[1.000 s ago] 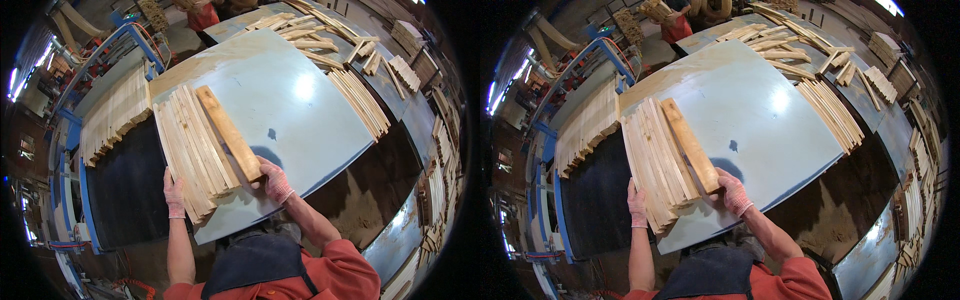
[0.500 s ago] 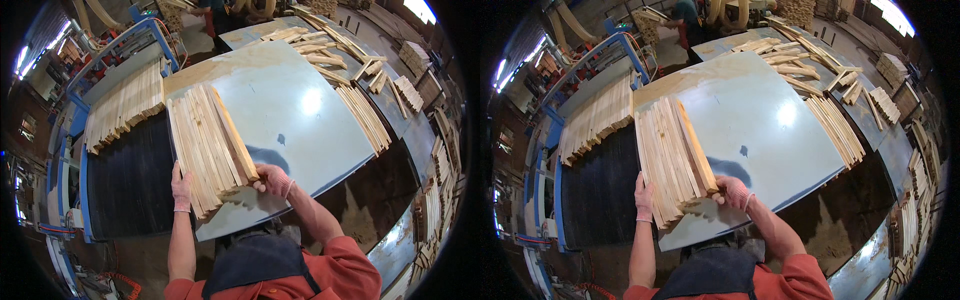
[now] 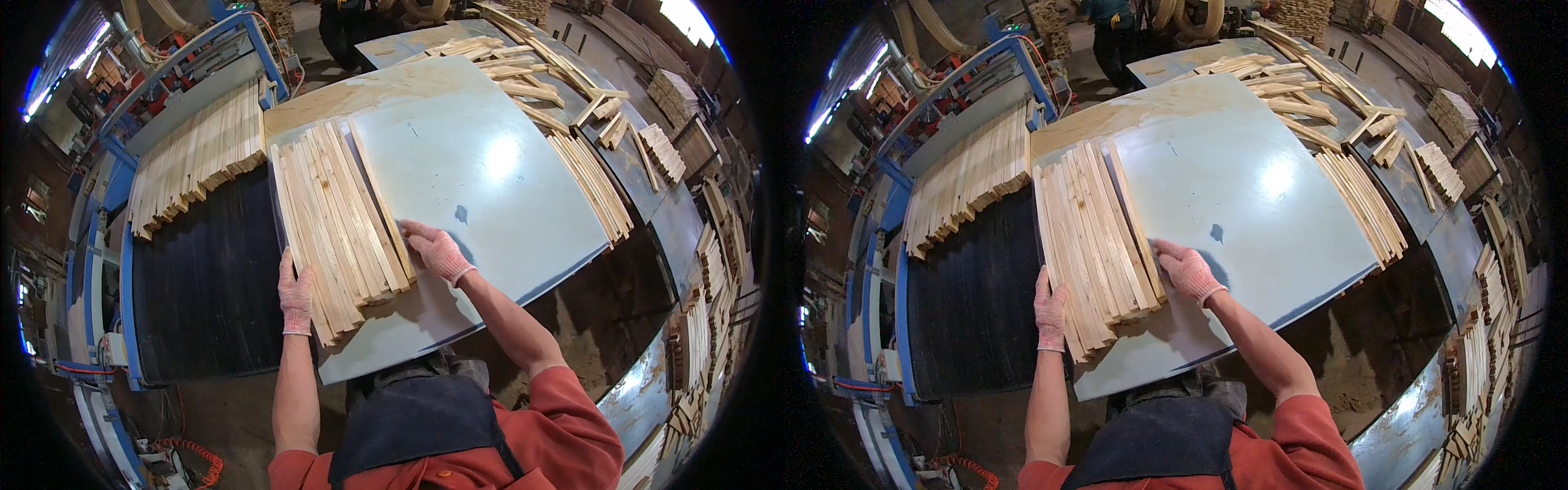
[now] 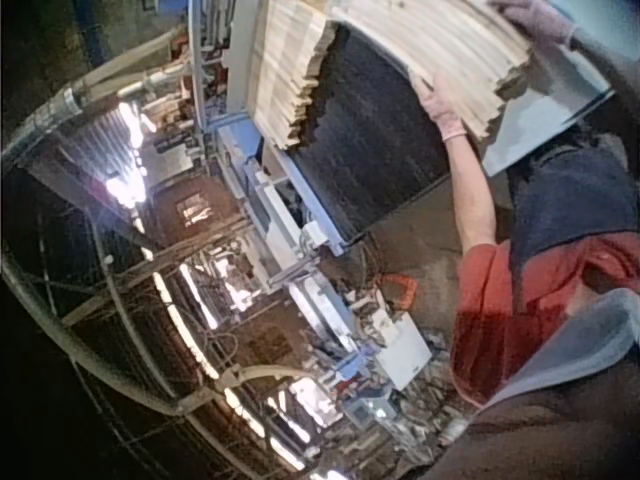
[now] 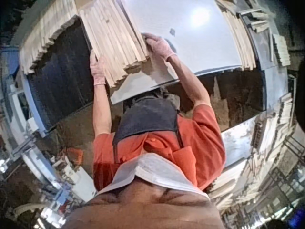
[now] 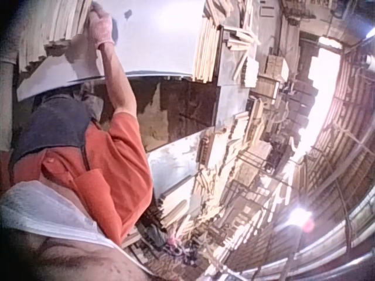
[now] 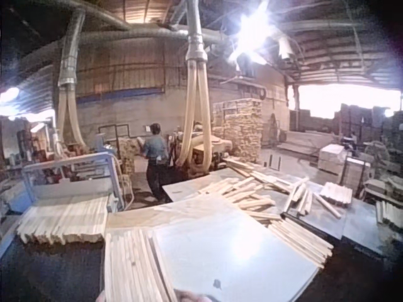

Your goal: The person repeatedly picks up bundles of light-colored wooden planks from a metal table and places them onto a moving conveyor belt. The worker aligns the planks in neat stacks as they are transferred to the belt, which transports them further into the workshop.

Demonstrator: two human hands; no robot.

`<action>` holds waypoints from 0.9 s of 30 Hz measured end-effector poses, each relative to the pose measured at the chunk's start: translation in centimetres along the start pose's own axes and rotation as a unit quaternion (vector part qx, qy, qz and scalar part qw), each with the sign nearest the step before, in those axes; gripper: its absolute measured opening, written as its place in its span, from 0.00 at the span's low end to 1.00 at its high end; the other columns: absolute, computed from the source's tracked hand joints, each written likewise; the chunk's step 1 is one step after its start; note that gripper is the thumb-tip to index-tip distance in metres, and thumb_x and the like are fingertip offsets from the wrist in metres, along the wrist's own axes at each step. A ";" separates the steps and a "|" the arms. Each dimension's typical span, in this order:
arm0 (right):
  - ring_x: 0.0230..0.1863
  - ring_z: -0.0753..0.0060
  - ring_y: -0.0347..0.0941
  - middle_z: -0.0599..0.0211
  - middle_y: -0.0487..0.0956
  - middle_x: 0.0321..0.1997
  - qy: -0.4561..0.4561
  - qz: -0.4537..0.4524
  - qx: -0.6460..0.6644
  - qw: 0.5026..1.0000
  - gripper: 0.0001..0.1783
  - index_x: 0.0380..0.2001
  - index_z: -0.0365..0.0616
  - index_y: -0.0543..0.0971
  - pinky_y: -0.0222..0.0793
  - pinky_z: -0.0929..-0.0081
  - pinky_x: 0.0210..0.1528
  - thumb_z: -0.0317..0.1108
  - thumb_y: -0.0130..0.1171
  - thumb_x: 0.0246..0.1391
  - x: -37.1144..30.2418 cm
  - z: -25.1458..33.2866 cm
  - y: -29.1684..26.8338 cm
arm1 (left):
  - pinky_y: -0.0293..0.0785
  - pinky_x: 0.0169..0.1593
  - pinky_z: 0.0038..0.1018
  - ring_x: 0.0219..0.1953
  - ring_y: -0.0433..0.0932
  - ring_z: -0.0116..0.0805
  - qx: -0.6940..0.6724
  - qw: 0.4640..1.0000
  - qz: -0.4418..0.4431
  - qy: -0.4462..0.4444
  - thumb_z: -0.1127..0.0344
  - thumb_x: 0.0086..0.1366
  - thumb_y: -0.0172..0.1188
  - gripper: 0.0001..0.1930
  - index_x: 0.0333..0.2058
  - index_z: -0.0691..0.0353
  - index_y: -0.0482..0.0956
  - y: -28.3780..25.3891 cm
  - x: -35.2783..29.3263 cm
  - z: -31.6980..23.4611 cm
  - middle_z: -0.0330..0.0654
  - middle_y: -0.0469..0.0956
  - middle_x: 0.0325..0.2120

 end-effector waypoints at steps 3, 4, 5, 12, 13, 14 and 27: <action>0.41 0.71 0.81 0.63 0.87 0.42 0.076 -0.009 0.054 0.996 0.28 0.69 0.42 0.76 0.77 0.71 0.48 0.37 0.55 0.68 2.0 1.9 2.3 | 0.66 0.72 0.33 0.69 0.70 0.39 0.033 0.999 -0.009 0.019 0.70 0.69 0.61 0.36 0.74 0.68 0.62 -0.9 0.0 0.6 0.51 0.68 0.70; 0.44 0.67 0.83 0.61 0.87 0.43 0.074 -0.019 0.034 0.996 0.28 0.69 0.43 0.76 0.77 0.69 0.50 0.37 0.55 0.68 2.9 1.8 2.8 | 0.67 0.72 0.33 0.68 0.71 0.39 0.055 0.998 -0.012 0.031 0.69 0.69 0.61 0.36 0.74 0.67 0.62 -1.1 0.1 0.9 0.51 0.69 0.69; 0.48 0.59 0.84 0.57 0.87 0.46 -0.057 -0.024 -0.086 0.994 0.28 0.68 0.43 0.76 0.76 0.65 0.54 0.40 0.56 0.67 3.7 0.6 2.5 | 0.67 0.71 0.33 0.67 0.72 0.40 0.027 1.000 -0.005 0.006 0.69 0.69 0.61 0.35 0.73 0.67 0.63 -0.5 0.3 0.7 0.52 0.70 0.69; 0.56 0.58 0.84 0.48 0.87 0.54 -0.078 -0.063 -0.133 0.986 0.29 0.63 0.43 0.80 0.75 0.66 0.61 0.45 0.60 0.64 3.0 2.8 3.4 | 0.65 0.73 0.35 0.70 0.71 0.45 0.110 0.993 -0.034 0.022 0.65 0.67 0.66 0.36 0.72 0.67 0.65 0.3 -0.1 -1.6 0.56 0.72 0.68; 0.57 0.61 0.84 0.49 0.87 0.54 -0.086 -0.084 -0.129 0.984 0.28 0.62 0.41 0.81 0.75 0.67 0.61 0.45 0.60 0.64 3.4 1.5 3.4 | 0.64 0.74 0.34 0.70 0.71 0.45 0.087 0.995 -0.029 0.024 0.64 0.67 0.67 0.37 0.72 0.67 0.65 0.2 0.1 -0.6 0.56 0.71 0.69; 0.57 0.64 0.83 0.49 0.87 0.55 -0.091 -0.117 -0.133 0.980 0.27 0.62 0.39 0.81 0.75 0.69 0.61 0.44 0.60 0.65 4.2 -0.4 2.4 | 0.64 0.74 0.34 0.70 0.71 0.44 0.080 0.997 -0.023 0.007 0.63 0.67 0.67 0.38 0.72 0.67 0.65 1.4 0.2 -1.5 0.55 0.71 0.69; 0.57 0.73 0.79 0.57 0.84 0.59 -0.108 -0.066 0.042 0.991 0.26 0.65 0.29 0.77 0.74 0.75 0.61 0.37 0.59 0.72 5.6 -3.4 3.4 | 0.59 0.76 0.35 0.75 0.65 0.47 0.120 0.992 -0.045 -0.009 0.55 0.67 0.68 0.41 0.75 0.62 0.62 -0.2 -0.8 -0.3 0.55 0.68 0.72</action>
Point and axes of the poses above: each hand's wrist, its own x-axis towards the middle knuckle, its own y-axis out of the palm, z = x × y, the point moved 2 cm from there along x, towards the middle knuckle
